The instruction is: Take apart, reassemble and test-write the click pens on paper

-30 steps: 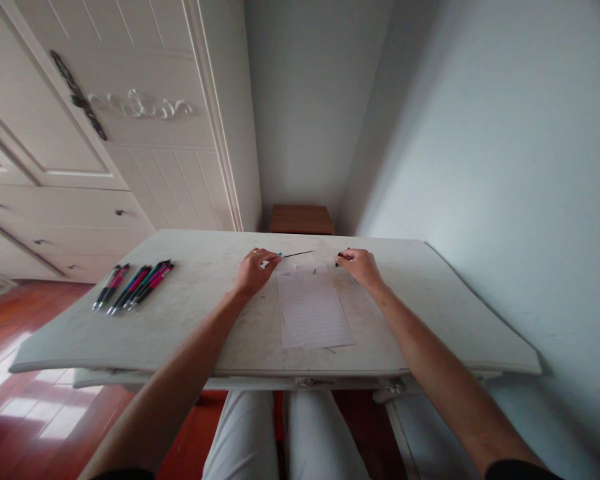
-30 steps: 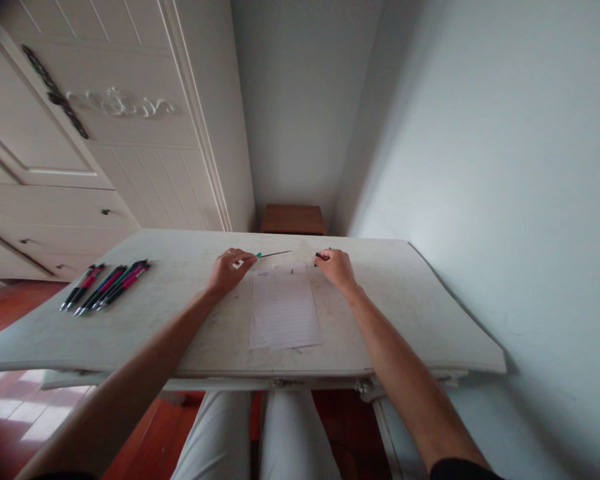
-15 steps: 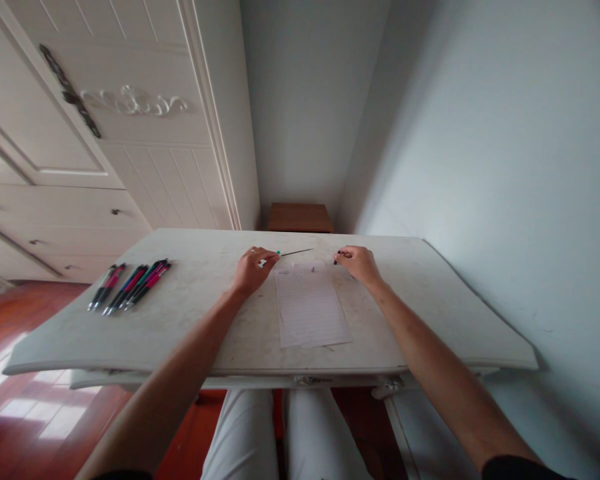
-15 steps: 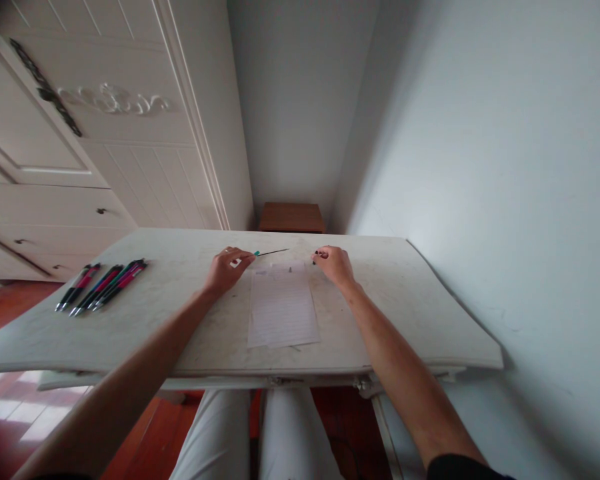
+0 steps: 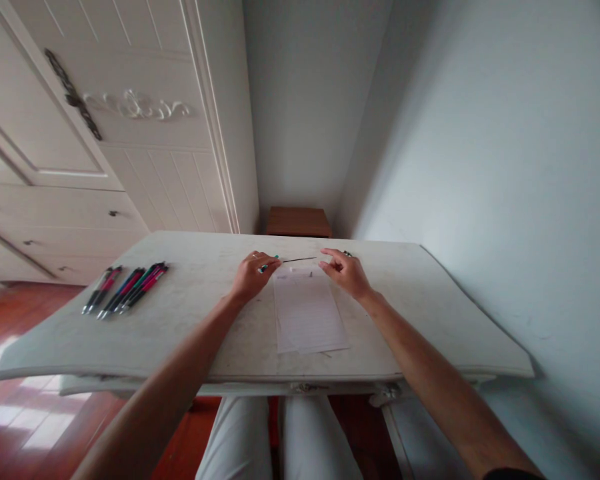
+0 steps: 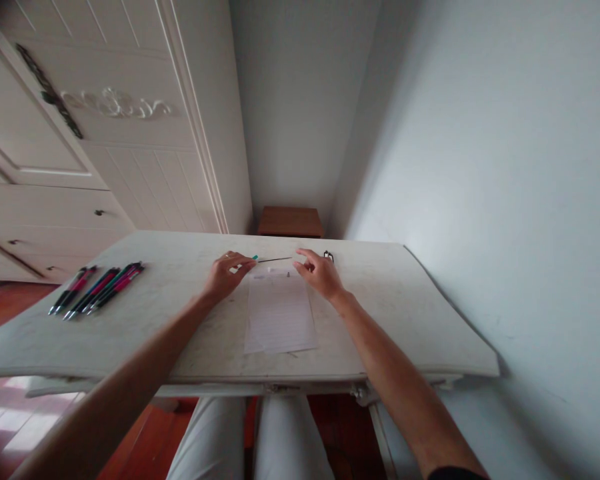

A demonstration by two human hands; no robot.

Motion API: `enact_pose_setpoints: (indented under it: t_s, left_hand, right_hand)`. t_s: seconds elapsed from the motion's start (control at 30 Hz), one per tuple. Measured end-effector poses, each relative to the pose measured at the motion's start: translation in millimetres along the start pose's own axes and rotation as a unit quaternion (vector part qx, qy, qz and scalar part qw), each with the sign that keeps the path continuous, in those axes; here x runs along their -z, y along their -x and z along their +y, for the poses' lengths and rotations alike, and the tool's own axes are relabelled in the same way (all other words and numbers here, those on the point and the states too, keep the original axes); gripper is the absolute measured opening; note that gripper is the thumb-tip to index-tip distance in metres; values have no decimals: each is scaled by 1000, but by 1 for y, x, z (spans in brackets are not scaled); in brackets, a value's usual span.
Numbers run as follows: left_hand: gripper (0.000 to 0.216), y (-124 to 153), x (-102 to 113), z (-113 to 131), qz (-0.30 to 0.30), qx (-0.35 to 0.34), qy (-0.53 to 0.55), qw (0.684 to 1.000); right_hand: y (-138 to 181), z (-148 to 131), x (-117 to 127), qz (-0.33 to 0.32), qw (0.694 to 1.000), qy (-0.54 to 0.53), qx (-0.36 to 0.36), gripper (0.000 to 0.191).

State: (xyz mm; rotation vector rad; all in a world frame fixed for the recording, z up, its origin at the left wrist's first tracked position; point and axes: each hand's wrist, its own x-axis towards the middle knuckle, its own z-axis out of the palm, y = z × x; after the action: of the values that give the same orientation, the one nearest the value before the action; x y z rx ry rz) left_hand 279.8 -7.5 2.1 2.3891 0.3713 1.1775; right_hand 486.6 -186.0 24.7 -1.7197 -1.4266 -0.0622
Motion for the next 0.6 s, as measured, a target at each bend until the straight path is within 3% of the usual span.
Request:
enact_pose_setpoints:
  t_s: [0.17,0.33,0.6]
  left_hand:
    - [17,0,-2,1,-3,-33,13,999]
    - [17,0,-1,7,-6,-42,20,999]
    - [20,0,0,3,-16,-16,13,1000]
  right_hand:
    - [5,-4,-11,-49,998,26,11,39]
    - [6,-11,-9,-60,996,72,-8,28]
    - [3,-9,-4,-56,993,105,-27,27]
